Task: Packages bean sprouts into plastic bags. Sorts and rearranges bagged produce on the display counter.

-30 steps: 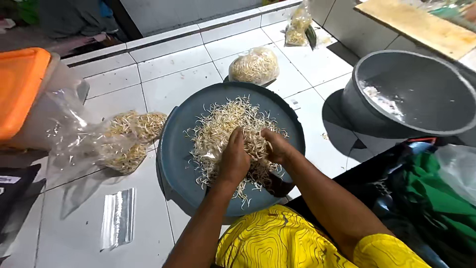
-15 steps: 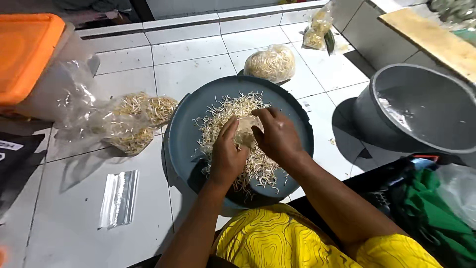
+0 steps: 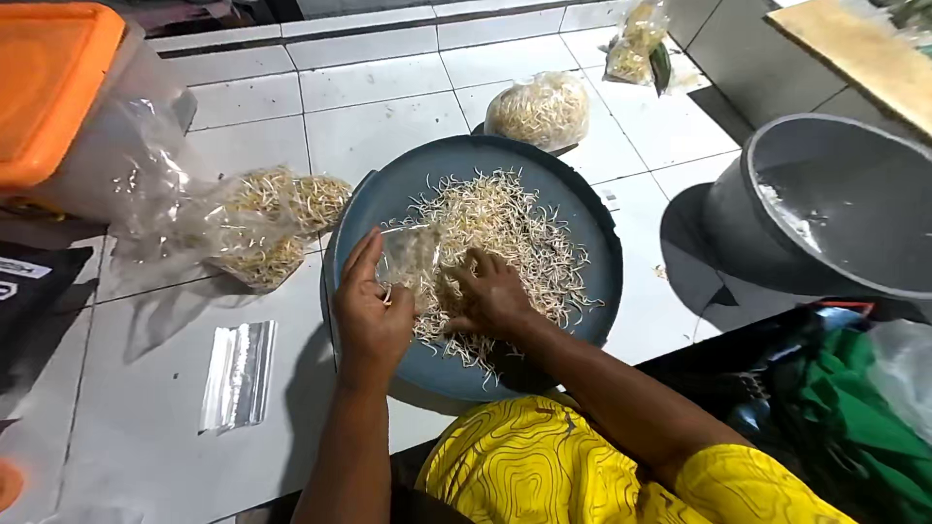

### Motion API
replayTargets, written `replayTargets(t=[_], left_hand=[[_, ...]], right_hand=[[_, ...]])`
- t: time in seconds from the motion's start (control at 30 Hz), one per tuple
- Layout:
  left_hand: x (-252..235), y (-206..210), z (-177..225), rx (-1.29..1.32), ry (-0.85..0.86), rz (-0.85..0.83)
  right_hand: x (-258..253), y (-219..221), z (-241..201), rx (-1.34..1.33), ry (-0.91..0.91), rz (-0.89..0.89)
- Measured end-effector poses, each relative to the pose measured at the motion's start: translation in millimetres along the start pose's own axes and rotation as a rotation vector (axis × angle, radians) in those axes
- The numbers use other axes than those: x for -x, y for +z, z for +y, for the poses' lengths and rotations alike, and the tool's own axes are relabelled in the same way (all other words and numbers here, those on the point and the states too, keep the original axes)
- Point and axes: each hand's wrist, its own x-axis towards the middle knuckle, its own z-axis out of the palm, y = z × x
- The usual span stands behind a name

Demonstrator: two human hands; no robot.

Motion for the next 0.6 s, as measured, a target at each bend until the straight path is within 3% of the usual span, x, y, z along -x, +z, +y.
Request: replayTargets(t=[0.13, 0.3, 0.47, 0.6], left_hand=[[4.3, -2.1, -17.9, -0.021, -0.03, 0.013], [7.0, -2.7, -30.6, -0.055, -0.076, 0.015], [2.2, 16.4, -25.2, -0.12, 0.004, -0.102], [-5.9, 15.3, -3.6, -0.175, 0.102, -0.093]], right_hand=[[22.3, -3.7, 3.8, 0.013, -0.057, -0.024], [52.1, -30.4, 44.0, 0.065, 0.119, 0.01], [62.5, -16.5, 47.0, 0.159, 0.056, -0.154], [65.3, -14.8, 55.7, 0.119, 0.098, -0.047]])
